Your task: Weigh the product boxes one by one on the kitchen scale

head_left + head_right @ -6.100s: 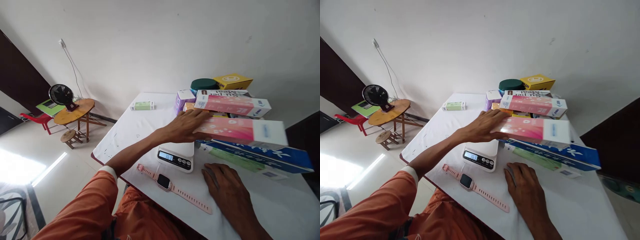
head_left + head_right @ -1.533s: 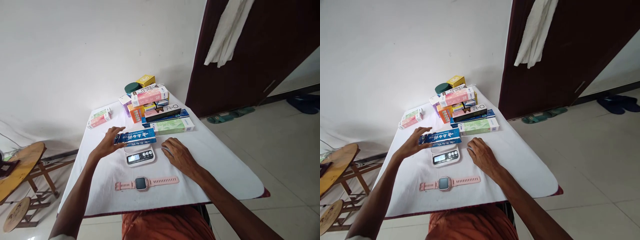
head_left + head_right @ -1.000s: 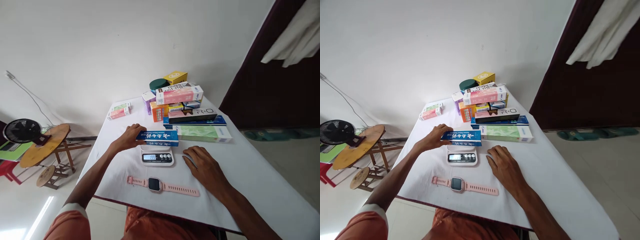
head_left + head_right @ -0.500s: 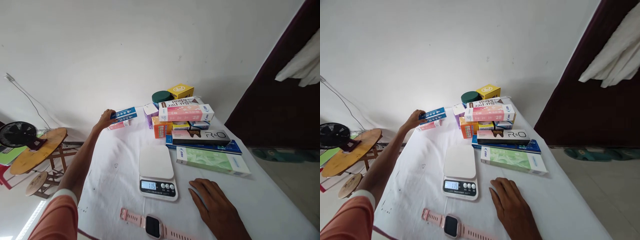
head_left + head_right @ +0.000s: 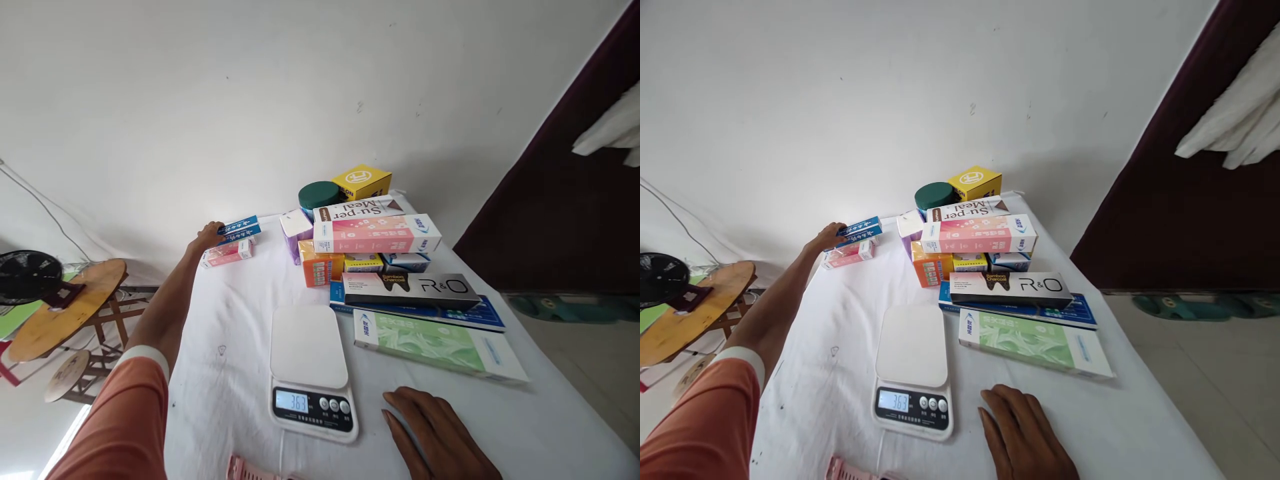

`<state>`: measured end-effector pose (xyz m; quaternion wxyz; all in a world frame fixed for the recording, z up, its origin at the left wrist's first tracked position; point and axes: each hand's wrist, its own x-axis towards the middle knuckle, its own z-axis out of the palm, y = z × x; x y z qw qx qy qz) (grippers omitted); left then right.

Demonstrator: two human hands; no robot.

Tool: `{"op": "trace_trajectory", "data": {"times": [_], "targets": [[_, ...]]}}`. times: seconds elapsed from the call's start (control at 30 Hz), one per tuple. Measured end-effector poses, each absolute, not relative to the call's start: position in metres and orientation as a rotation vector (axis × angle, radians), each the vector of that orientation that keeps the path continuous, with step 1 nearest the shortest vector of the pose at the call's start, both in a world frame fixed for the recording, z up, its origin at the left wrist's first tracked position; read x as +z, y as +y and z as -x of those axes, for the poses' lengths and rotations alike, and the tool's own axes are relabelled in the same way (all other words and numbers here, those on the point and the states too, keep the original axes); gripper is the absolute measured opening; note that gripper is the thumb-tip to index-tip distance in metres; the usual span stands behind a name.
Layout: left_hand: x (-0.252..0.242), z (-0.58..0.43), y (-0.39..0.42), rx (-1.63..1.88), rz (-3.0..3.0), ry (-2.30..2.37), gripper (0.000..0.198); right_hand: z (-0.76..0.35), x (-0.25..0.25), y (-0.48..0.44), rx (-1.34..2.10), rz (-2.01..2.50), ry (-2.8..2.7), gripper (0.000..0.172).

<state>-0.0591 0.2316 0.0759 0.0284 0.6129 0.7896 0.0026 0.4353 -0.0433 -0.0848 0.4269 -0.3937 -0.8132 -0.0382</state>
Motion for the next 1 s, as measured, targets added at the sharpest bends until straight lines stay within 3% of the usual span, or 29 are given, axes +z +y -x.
{"op": "trace_trajectory", "data": {"times": [0.33, 0.43, 0.57, 0.73, 0.87, 1.0], "targets": [[0.091, 0.028, 0.197, 0.185, -1.976, 2.476, 0.072, -0.426, -0.072, -0.046, -0.066, 1.064, -1.989, 0.018], [0.095, -0.009, 0.169, 0.493, -2.205, 2.332, 0.057, -0.424, -0.068, -0.048, -0.039, 1.097, -2.021, 0.018], [0.093, -0.091, 0.115, 0.890, -2.566, 1.759, 0.034, -0.423, -0.065, -0.050, -0.007, 1.129, -2.063, 0.017], [0.079, -0.195, 0.073, 0.574, -2.766, 1.340, 0.030, -0.422, -0.065, -0.052, 0.036, 1.136, -2.097, 0.018], [0.068, -0.243, 0.072, 0.191, -2.773, 1.490, 0.035, -0.422, -0.064, -0.053, -0.002, 1.135, -2.111, 0.014], [0.059, -0.259, 0.076, 0.137, -2.772, 1.638, 0.034, -0.421, -0.062, -0.054, -0.042, 1.150, -2.109, 0.014]]}}
